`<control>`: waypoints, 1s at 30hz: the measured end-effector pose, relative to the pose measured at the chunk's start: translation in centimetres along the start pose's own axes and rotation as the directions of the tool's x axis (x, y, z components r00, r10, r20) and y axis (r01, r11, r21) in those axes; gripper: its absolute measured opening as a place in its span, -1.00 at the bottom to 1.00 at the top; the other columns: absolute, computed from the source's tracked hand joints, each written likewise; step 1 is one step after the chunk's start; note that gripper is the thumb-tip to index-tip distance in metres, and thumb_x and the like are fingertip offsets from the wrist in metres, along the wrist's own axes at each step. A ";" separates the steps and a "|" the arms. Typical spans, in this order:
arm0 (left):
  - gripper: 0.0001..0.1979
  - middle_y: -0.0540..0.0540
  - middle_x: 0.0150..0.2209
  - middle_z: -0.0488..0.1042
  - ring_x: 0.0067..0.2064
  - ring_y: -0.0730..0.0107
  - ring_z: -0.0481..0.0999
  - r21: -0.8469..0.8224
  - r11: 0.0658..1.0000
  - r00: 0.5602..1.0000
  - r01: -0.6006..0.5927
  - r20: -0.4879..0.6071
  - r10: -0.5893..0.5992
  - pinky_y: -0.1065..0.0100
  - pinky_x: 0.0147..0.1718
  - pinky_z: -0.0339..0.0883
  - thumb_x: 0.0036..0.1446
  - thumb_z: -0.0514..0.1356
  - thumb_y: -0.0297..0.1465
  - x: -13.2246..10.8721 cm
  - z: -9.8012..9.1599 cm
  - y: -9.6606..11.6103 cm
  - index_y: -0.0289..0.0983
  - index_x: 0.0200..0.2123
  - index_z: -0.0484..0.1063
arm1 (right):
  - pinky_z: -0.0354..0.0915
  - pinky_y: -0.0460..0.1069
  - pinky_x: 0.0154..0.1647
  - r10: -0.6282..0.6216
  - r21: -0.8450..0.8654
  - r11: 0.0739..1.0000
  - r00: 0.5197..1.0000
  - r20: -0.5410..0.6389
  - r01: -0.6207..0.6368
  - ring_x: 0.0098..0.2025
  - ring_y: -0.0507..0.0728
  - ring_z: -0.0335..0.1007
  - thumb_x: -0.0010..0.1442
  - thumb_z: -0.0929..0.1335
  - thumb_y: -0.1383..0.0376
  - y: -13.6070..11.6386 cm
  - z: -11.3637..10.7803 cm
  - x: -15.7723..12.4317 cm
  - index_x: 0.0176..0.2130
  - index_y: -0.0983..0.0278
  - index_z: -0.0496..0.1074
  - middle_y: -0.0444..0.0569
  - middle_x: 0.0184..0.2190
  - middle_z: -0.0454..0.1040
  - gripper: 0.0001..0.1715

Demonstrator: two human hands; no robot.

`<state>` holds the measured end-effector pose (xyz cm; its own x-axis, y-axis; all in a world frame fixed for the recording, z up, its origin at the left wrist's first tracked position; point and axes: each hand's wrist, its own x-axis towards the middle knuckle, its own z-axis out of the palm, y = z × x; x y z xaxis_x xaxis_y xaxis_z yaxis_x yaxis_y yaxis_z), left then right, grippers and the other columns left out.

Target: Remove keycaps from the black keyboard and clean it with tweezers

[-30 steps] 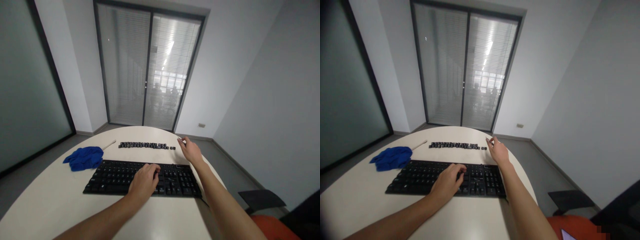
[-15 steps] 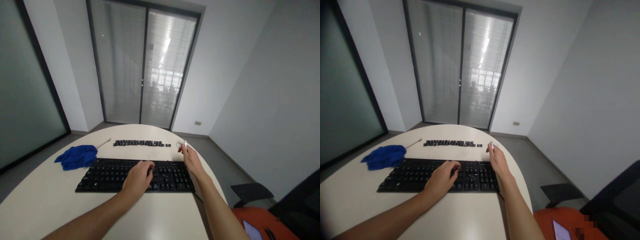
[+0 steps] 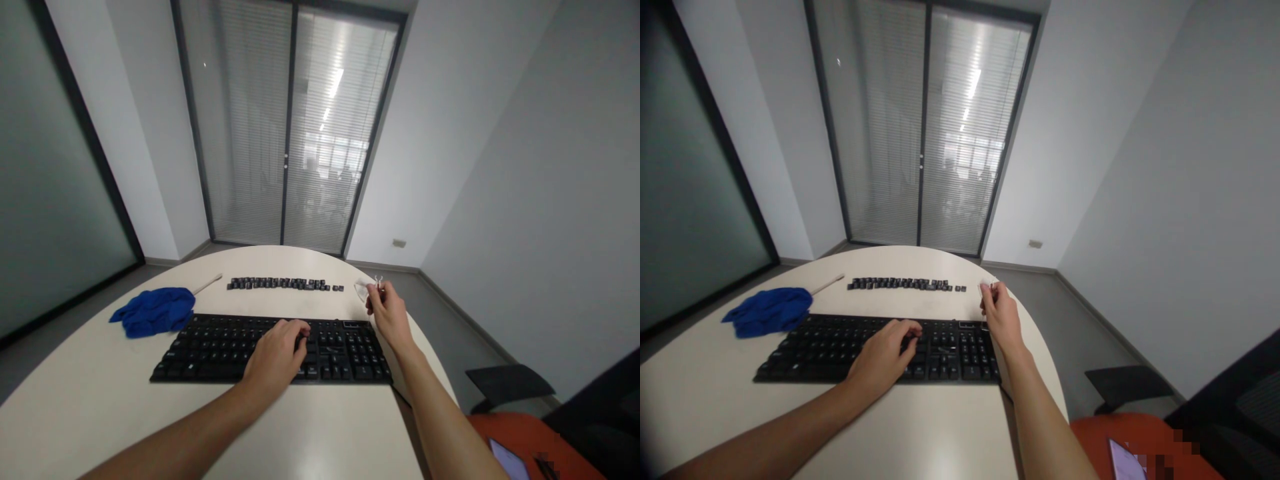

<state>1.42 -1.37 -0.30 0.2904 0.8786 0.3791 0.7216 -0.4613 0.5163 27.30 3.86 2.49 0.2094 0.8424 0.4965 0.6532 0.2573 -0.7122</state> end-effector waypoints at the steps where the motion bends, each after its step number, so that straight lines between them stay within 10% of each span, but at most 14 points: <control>1: -0.80 -0.06 -0.20 0.49 -0.16 0.30 0.49 0.002 1.000 1.000 0.003 0.001 -0.003 0.29 -0.14 0.33 0.18 0.11 -0.51 0.0 0.0 0.0 -0.19 -0.15 0.43 | 0.18 -0.06 -0.44 -0.004 0.004 1.000 1.000 0.003 0.004 -0.57 0.09 0.36 0.29 0.20 -0.10 0.0 0.0 0.0 -0.39 0.20 0.22 -0.13 -0.61 0.43 -0.54; 30: -0.80 -0.06 -0.20 0.49 -0.14 0.29 0.50 0.000 1.000 1.000 -0.003 -0.001 0.003 0.28 -0.10 0.35 0.19 0.11 -0.51 0.0 -0.1 0.3 -0.19 -0.15 0.43 | 0.23 -0.04 -0.41 -0.024 -0.034 0.999 0.971 0.237 0.034 -0.55 0.10 0.40 0.29 0.20 -0.07 -0.4 0.6 -0.5 -0.47 0.20 0.22 -0.12 -0.63 0.45 -0.53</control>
<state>1.55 -1.48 -0.10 0.2917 0.8770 0.3817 0.7210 -0.4638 0.5147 26.47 3.62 2.25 0.0148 0.9241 0.3819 0.6845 0.2691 -0.6776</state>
